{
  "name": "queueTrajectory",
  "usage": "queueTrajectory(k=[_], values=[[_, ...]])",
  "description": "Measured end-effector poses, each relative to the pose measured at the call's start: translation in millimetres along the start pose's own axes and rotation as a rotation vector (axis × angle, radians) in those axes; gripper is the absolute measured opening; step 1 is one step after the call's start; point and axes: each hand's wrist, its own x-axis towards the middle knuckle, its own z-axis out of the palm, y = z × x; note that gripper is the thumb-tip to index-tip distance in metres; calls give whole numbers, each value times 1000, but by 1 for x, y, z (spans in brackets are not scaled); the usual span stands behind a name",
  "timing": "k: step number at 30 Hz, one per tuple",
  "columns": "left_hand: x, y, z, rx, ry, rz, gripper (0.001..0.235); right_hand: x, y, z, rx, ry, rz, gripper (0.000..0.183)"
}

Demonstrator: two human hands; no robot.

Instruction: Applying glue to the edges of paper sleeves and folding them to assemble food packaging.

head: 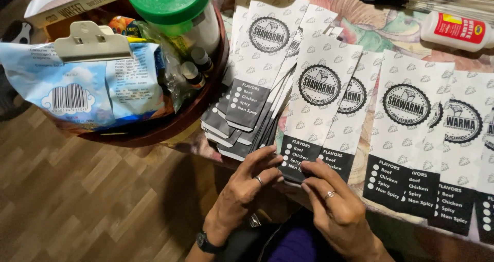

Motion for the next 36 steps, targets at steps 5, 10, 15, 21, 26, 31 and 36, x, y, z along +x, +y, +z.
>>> queueTrajectory(k=[5,10,15,21,26,31,36], values=[[5,4,10,-38,64,-35,13,7,-5,1,16,19,37,4],[12,14,23,64,270,-192,16,16,-10,0,-17,57,99,12],[16,17,31,134,323,-233,20,21,-4,-1,31,16,231,12],[15,17,36,105,347,-296,17,18,8,-5,53,-69,262,13],[14,16,43,109,401,-258,18,19,10,-10,69,-103,299,16],[13,17,51,187,427,-279,43,22,8,-9,58,-86,257,14],[16,20,44,58,499,-343,28,21,9,-10,51,-85,250,14]])
